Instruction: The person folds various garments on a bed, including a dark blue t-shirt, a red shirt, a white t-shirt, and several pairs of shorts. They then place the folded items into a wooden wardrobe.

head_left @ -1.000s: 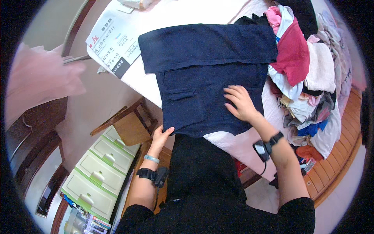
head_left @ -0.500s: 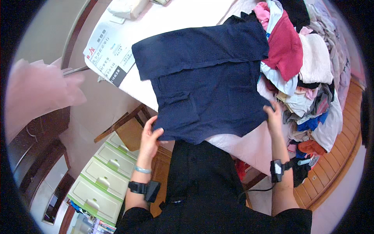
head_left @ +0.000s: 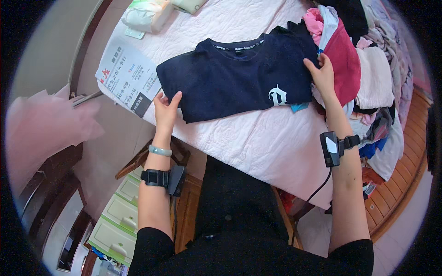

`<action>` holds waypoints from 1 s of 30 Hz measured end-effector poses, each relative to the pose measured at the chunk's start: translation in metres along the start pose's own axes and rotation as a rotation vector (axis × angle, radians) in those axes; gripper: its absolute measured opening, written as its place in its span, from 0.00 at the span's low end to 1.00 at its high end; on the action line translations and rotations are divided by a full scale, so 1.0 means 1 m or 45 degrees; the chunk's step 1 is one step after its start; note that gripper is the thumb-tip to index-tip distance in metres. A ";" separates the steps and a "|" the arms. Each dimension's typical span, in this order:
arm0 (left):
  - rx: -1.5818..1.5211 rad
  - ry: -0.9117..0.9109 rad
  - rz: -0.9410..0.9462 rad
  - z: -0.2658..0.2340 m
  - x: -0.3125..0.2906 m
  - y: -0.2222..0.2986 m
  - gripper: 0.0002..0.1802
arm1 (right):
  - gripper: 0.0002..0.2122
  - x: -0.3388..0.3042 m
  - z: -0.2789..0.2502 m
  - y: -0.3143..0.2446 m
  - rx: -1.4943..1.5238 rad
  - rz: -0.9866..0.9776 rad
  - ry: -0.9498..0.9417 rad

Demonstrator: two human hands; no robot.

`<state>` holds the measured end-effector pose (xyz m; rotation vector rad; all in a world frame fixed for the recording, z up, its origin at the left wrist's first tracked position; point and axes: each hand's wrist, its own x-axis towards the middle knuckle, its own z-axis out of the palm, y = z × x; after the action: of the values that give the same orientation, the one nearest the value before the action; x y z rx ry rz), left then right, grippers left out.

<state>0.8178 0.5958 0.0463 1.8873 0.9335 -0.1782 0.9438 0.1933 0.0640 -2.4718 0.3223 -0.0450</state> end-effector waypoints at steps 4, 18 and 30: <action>-0.136 -0.185 -0.237 0.004 0.006 0.004 0.34 | 0.32 -0.008 0.004 -0.003 -0.266 0.136 -0.287; -0.992 -0.487 -0.272 0.006 0.002 0.003 0.20 | 0.22 -0.026 0.039 -0.005 0.481 0.289 -0.378; -1.052 -0.146 0.045 -0.095 -0.017 0.025 0.25 | 0.23 0.005 0.020 -0.150 0.961 0.295 -0.822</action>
<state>0.7974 0.6593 0.1200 1.1132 0.7342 0.1129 0.9842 0.3194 0.1385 -1.5784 0.2416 0.6042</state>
